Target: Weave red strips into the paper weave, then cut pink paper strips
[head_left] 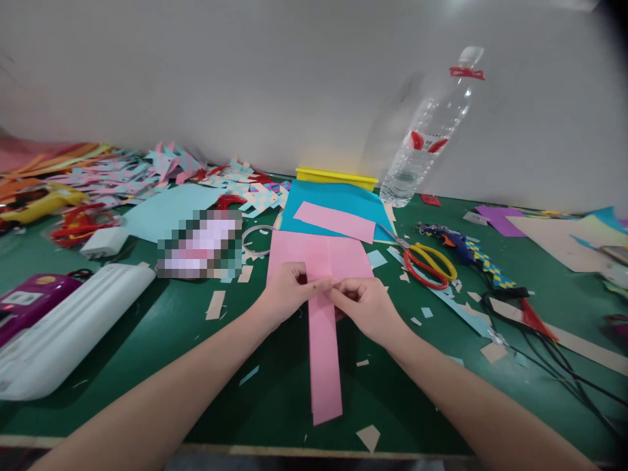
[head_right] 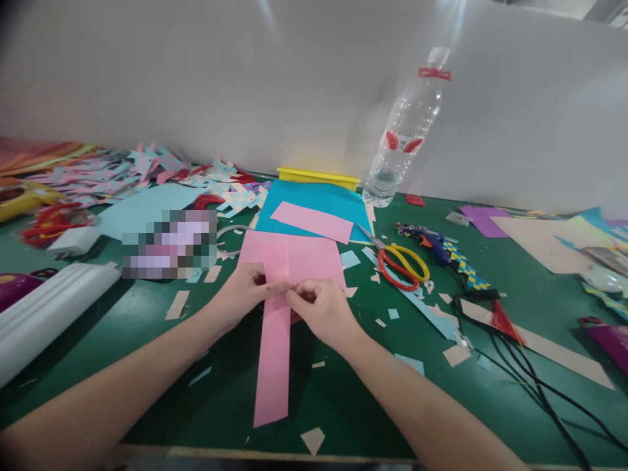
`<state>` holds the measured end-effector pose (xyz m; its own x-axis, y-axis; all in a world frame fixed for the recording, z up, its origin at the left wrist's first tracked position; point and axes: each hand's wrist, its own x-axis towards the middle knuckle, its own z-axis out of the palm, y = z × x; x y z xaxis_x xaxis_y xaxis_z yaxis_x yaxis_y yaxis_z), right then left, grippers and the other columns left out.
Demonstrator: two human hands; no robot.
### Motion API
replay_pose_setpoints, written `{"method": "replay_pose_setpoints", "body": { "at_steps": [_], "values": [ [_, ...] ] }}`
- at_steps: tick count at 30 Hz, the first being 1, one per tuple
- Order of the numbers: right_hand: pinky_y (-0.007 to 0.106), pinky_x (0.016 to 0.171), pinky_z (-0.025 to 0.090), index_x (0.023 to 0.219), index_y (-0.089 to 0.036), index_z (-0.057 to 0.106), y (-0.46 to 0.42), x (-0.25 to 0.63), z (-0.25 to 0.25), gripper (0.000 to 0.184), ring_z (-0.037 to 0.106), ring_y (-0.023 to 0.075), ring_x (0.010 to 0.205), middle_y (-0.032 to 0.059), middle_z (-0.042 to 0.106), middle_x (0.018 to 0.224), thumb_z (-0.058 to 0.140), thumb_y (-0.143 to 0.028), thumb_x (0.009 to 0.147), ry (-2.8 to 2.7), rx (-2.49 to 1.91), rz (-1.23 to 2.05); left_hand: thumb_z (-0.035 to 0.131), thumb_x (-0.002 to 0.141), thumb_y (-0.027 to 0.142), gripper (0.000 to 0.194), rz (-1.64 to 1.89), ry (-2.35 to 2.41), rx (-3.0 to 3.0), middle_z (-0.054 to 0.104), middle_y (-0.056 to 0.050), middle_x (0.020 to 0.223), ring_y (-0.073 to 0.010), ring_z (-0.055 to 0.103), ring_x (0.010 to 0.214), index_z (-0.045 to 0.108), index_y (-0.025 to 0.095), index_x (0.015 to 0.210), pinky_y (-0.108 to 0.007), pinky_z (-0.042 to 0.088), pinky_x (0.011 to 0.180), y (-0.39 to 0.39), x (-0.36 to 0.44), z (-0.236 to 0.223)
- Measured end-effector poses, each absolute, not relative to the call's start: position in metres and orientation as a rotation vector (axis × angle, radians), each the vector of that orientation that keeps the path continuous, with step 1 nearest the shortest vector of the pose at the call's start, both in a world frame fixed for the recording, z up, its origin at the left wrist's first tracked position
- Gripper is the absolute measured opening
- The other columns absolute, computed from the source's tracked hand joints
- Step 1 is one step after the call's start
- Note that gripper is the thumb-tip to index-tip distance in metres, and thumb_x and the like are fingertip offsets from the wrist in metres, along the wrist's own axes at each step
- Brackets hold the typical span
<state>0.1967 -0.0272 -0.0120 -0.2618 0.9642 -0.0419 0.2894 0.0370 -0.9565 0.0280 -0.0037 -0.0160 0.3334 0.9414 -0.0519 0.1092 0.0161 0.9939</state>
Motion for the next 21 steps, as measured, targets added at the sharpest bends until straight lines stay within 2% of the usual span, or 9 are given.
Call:
{"method": "replay_pose_setpoints", "body": {
  "at_steps": [5, 9, 13, 17, 21],
  "values": [
    [0.026, 0.053, 0.047, 0.060, -0.019, 0.062, -0.0289, 0.1965, -0.0125, 0.026, 0.058, 0.0143, 0.055, 0.0008, 0.061, 0.058, 0.059, -0.035, 0.080, -1.706, -1.295, 1.137, 0.071, 0.072, 0.041, 0.030, 0.857, 1.060, 1.445, 0.058, 0.000, 0.062, -0.0114, 0.050, 0.057, 0.061, 0.013, 0.064, -0.021, 0.039, 0.050, -0.0026, 0.0265, -0.0144],
    [0.030, 0.061, 0.053, 0.066, -0.020, 0.064, -0.0305, 0.1944, -0.0109, 0.023, 0.063, 0.0166, 0.060, 0.0013, 0.064, 0.063, 0.057, -0.036, 0.081, -1.613, -1.233, 1.283, 0.068, 0.076, 0.043, 0.036, 0.845, 1.014, 1.501, 0.052, 0.002, 0.058, -0.0105, 0.048, 0.054, 0.055, 0.015, 0.058, -0.020, 0.035, 0.047, -0.0023, 0.0240, -0.0118],
    [0.029, 0.061, 0.053, 0.062, -0.019, 0.062, -0.0299, 0.1953, -0.0079, 0.026, 0.064, 0.0171, 0.060, 0.0012, 0.063, 0.062, 0.056, -0.036, 0.081, -1.656, -1.232, 1.286, 0.069, 0.075, 0.042, 0.036, 0.805, 1.028, 1.491, 0.050, 0.002, 0.056, -0.0103, 0.048, 0.053, 0.054, 0.015, 0.057, -0.020, 0.035, 0.047, -0.0023, 0.0225, -0.0098],
    [0.025, 0.054, 0.046, 0.058, -0.019, 0.058, -0.0307, 0.1970, -0.0077, 0.025, 0.057, 0.0140, 0.055, -0.0002, 0.058, 0.057, 0.055, -0.030, 0.080, -1.772, -1.268, 1.139, 0.067, 0.077, 0.041, 0.028, 0.873, 1.004, 1.435, 0.055, 0.001, 0.064, -0.0114, 0.052, 0.060, 0.061, 0.014, 0.068, -0.021, 0.040, 0.054, -0.0022, 0.0232, -0.0104],
    [0.024, 0.049, 0.036, 0.054, -0.019, 0.054, -0.0334, 0.1966, -0.0084, 0.025, 0.044, 0.0101, 0.049, -0.0029, 0.049, 0.051, 0.055, -0.025, 0.078, -1.865, -1.272, 0.988, 0.066, 0.078, 0.042, 0.032, 0.927, 1.079, 1.488, 0.051, 0.003, 0.058, -0.0092, 0.045, 0.053, 0.058, 0.014, 0.063, -0.021, 0.036, 0.050, -0.0027, 0.0230, -0.0114]
  ]
}}
